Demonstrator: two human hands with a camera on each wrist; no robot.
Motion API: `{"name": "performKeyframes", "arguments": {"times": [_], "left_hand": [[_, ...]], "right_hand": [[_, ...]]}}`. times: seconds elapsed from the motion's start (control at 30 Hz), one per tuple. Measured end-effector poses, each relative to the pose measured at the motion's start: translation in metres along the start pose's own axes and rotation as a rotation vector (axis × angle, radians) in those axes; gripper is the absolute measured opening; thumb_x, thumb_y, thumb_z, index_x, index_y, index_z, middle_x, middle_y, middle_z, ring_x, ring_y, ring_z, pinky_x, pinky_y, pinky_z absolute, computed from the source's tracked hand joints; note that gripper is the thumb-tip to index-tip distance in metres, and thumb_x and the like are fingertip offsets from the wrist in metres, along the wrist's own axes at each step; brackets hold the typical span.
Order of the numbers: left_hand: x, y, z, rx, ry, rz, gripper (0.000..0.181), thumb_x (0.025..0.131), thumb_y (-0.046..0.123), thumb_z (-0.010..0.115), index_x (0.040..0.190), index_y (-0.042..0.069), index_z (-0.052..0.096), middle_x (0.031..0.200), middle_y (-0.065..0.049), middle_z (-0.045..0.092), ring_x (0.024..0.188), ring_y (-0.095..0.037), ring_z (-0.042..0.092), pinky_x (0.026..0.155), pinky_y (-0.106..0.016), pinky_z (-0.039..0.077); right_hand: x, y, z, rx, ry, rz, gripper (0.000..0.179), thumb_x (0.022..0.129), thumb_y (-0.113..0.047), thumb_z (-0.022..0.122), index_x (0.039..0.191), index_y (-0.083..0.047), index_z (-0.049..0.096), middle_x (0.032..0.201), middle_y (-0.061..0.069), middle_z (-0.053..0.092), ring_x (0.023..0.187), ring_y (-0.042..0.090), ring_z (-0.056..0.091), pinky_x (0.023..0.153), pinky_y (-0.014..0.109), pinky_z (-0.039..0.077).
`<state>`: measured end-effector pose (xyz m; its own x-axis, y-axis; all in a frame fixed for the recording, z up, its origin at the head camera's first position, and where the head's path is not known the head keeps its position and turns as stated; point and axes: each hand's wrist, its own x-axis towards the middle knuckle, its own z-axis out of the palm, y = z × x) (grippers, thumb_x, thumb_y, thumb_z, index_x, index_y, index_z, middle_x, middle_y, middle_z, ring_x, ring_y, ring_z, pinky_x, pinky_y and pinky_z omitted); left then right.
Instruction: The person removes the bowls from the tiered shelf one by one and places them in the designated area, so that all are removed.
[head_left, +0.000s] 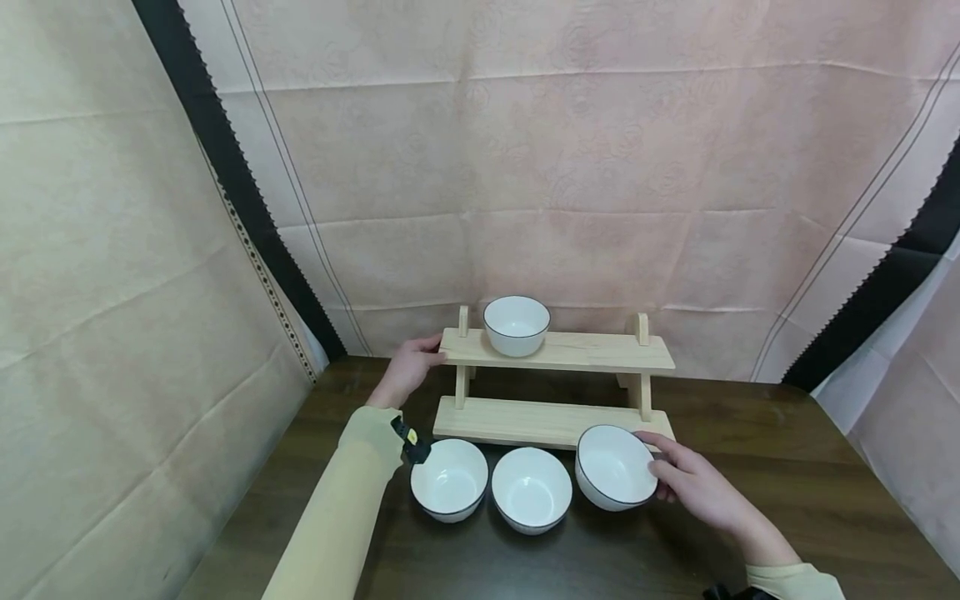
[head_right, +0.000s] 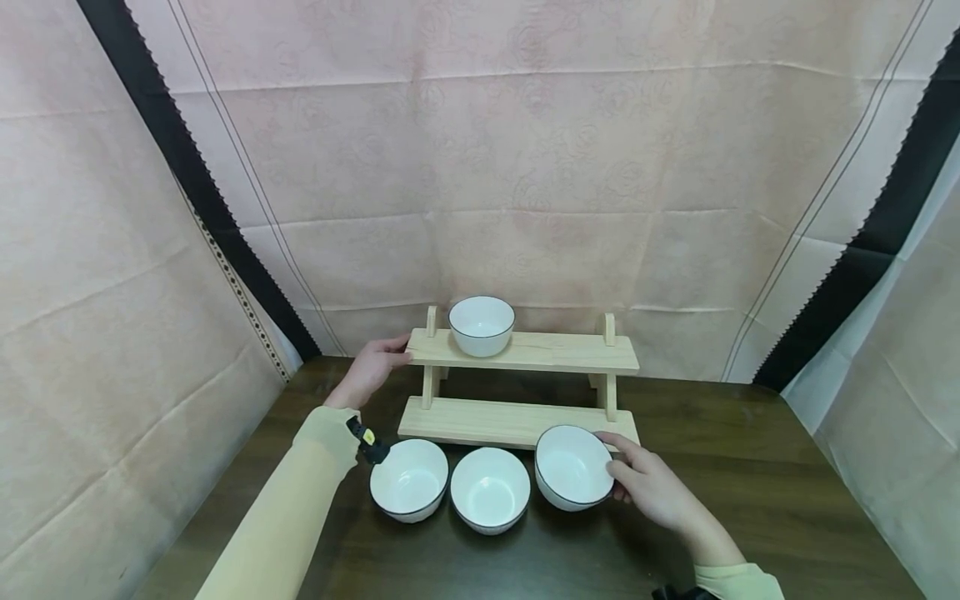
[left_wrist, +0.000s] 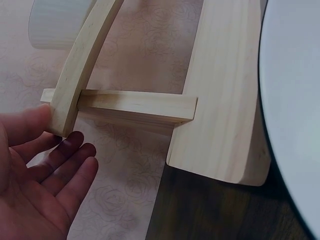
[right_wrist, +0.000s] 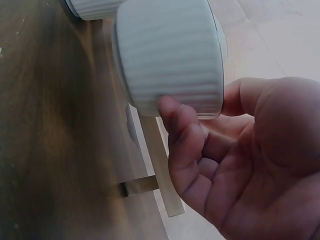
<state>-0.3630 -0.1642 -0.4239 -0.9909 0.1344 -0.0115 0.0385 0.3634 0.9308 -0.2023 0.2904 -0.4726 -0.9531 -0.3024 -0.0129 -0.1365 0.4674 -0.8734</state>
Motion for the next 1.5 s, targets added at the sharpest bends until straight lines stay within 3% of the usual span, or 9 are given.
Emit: {"name": "performKeyframes", "arguments": {"times": [0.37,0.63,0.9,1.5], "left_hand": [[-0.0013,0.0000,0.0009,-0.004,0.001,-0.007,0.057,0.113,0.025,0.054,0.168,0.015,0.044,0.177,-0.008,0.042,0.168,-0.037,0.031,0.137,-0.068,0.020],[-0.0017,0.0003,0.0010,-0.005,0.003,0.000,0.057,0.112,0.024,0.055,0.168,0.015,0.044,0.176,-0.009,0.043,0.168,-0.037,0.032,0.137,-0.067,0.020],[-0.0019,-0.0003,0.0008,-0.005,-0.002,0.004,0.058,0.112,0.025,0.054,0.168,0.015,0.043,0.176,-0.009,0.043,0.168,-0.037,0.031,0.137,-0.068,0.019],[-0.0014,-0.0021,0.0000,-0.002,-0.004,0.009,0.058,0.113,0.026,0.054,0.168,0.016,0.043,0.177,-0.008,0.041,0.169,-0.037,0.029,0.137,-0.069,0.018]], "right_hand": [[0.0004,0.0037,0.0009,-0.048,-0.088,-0.077,0.048,0.114,-0.014,0.050,0.158,0.004,0.047,0.096,0.003,0.066,0.073,0.010,0.062,0.063,0.027,0.054],[0.0016,0.0050,-0.0009,-0.076,-0.110,-0.046,0.046,0.114,-0.016,0.051,0.157,0.001,0.049,0.098,0.007,0.066,0.073,0.011,0.062,0.064,0.027,0.055],[0.0004,0.0069,-0.0008,-0.072,-0.142,-0.035,0.047,0.114,-0.015,0.052,0.158,0.001,0.048,0.089,0.004,0.065,0.071,0.011,0.061,0.063,0.027,0.054],[-0.0003,0.0089,-0.0015,-0.111,-0.157,-0.013,0.050,0.114,-0.016,0.052,0.159,0.003,0.047,0.095,0.008,0.065,0.072,0.011,0.062,0.063,0.027,0.054]]}}
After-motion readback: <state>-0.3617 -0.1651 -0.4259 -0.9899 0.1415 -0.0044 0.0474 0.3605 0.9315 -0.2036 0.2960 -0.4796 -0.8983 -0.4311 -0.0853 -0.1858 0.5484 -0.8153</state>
